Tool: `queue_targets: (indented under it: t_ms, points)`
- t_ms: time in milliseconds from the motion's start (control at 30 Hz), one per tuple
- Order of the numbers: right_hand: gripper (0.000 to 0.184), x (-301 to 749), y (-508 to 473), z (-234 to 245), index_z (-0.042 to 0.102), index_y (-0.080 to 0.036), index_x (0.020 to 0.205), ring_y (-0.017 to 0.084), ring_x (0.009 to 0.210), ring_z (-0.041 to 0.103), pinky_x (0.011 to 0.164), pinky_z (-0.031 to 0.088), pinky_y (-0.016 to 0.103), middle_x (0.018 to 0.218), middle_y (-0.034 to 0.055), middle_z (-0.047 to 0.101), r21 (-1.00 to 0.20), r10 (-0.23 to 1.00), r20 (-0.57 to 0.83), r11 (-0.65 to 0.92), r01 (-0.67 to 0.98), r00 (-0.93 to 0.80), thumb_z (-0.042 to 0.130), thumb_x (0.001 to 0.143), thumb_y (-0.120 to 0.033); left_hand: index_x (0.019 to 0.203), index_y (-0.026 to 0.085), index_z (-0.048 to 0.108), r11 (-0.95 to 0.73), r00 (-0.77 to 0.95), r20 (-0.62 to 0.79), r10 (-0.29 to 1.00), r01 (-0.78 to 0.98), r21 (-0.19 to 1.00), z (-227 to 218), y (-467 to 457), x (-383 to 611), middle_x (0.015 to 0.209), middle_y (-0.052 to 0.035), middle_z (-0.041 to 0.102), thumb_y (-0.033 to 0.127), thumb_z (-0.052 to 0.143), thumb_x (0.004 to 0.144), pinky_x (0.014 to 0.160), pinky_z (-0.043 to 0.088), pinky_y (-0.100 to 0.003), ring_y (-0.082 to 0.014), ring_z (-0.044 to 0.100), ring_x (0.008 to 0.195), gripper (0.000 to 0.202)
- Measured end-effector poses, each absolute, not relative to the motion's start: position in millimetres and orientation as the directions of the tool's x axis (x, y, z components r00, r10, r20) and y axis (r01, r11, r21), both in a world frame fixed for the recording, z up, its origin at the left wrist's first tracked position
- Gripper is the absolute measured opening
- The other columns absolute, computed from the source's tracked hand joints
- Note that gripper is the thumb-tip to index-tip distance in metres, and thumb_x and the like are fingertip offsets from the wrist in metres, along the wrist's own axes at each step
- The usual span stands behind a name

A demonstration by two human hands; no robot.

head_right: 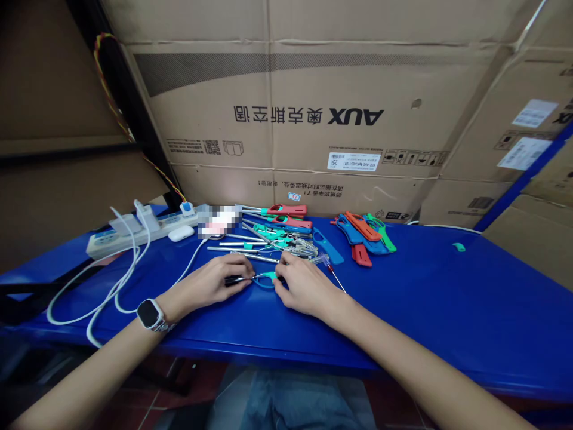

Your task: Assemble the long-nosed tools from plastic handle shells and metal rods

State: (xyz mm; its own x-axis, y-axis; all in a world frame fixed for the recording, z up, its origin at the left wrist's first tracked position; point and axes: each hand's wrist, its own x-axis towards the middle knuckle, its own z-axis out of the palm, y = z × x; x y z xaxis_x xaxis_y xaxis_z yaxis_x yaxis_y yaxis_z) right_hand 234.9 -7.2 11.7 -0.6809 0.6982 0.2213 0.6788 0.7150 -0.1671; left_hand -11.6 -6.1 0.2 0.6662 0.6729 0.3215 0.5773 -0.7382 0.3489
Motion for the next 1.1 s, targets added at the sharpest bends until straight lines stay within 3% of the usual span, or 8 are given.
queue_targets:
  t_ms: [200, 467, 567, 700, 933, 1033, 1100]
  points:
    - [0.020, 234.6, -9.0, 9.7, 0.064, -0.016, 0.086, 0.016, 0.081, 0.060, 0.070, 0.044, 0.029, 0.098, 0.0076, 0.057, -0.196, 0.713, 0.238, 0.701, 0.686, -0.660, 0.050, 0.095, -0.027, 0.090, 0.019, 0.069, -0.710, 0.630, 0.330, 0.703, 0.596, 0.375, 0.5, -8.0, -9.6, 0.100, -0.0054, 0.067, 0.024, 0.056, 0.095, 0.086, 0.050, -0.030, -0.0187, 0.063, 0.094, 0.015]
    - [0.020, 234.9, -7.4, 9.3, 0.071, -0.015, 0.097, 0.018, 0.086, 0.062, 0.081, 0.048, 0.032, 0.103, 0.0084, 0.061, -0.375, 0.756, 0.282, 0.654, 0.657, -0.591, 0.055, 0.092, -0.026, 0.098, 0.021, 0.069, -0.682, 0.604, 0.323, 0.729, 0.596, 0.424, -0.4, -5.8, -13.0, 0.100, -0.0047, 0.069, 0.029, 0.062, 0.089, 0.086, 0.050, -0.030, -0.0195, 0.064, 0.093, 0.014]
    - [0.019, 234.9, -5.8, 11.6, 0.072, -0.015, 0.098, 0.016, 0.081, 0.062, 0.076, 0.049, 0.029, 0.101, 0.0080, 0.063, -0.428, 0.751, 0.328, 0.659, 0.619, -0.573, 0.057, 0.090, -0.023, 0.106, 0.021, 0.068, -0.663, 0.576, 0.329, 0.749, 0.632, 0.401, 5.9, -5.2, -11.9, 0.102, -0.0052, 0.069, 0.028, 0.060, 0.089, 0.083, 0.051, -0.031, -0.0197, 0.065, 0.090, 0.021]
    - [0.020, 246.3, -1.9, 20.1, 0.073, -0.016, 0.094, 0.013, 0.071, 0.060, 0.066, 0.046, 0.026, 0.093, 0.0056, 0.067, -0.484, 0.766, 0.403, 0.643, 0.594, -0.501, 0.053, 0.089, -0.016, 0.102, 0.020, 0.069, -0.687, 0.566, 0.391, 0.726, 0.631, 0.361, 24.8, 1.7, 3.3, 0.100, -0.0053, 0.070, 0.026, 0.053, 0.093, 0.082, 0.050, -0.031, -0.0198, 0.065, 0.091, 0.019]
    - [0.018, 303.4, 20.9, 21.8, 0.071, -0.018, 0.089, 0.016, 0.072, 0.063, 0.066, 0.044, 0.027, 0.088, 0.0041, 0.072, -0.445, 0.895, 0.366, 0.409, 0.797, -0.255, 0.054, 0.088, -0.021, 0.101, 0.020, 0.068, -0.796, 0.713, 0.362, 0.600, 0.576, 0.185, 46.7, 46.0, 73.9, 0.102, -0.0046, 0.072, 0.023, 0.050, 0.096, 0.082, 0.050, -0.032, -0.0203, 0.066, 0.093, 0.019]
    - [0.017, 316.6, 33.0, 16.4, 0.070, -0.019, 0.096, 0.019, 0.085, 0.066, 0.071, 0.045, 0.028, 0.097, 0.0056, 0.074, -0.378, 0.944, 0.290, 0.265, 0.887, -0.158, 0.056, 0.086, -0.024, 0.103, 0.019, 0.069, -0.778, 0.757, 0.258, 0.600, 0.628, -0.033, 46.7, 82.2, 108.8, 0.105, -0.0066, 0.070, 0.017, 0.051, 0.093, 0.083, 0.049, -0.031, -0.0209, 0.065, 0.097, 0.020]
    - [0.021, 318.2, 39.5, 15.2, 0.068, -0.018, 0.102, 0.022, 0.094, 0.067, 0.076, 0.046, 0.029, 0.103, 0.0079, 0.073, -0.320, 0.961, 0.255, 0.192, 0.928, -0.111, 0.060, 0.085, -0.028, 0.100, 0.017, 0.070, -0.775, 0.769, 0.213, 0.602, 0.628, -0.078, 47.0, 106.7, 128.8, 0.103, -0.0089, 0.070, 0.010, 0.056, 0.087, 0.083, 0.049, -0.031, -0.0225, 0.065, 0.097, 0.021]
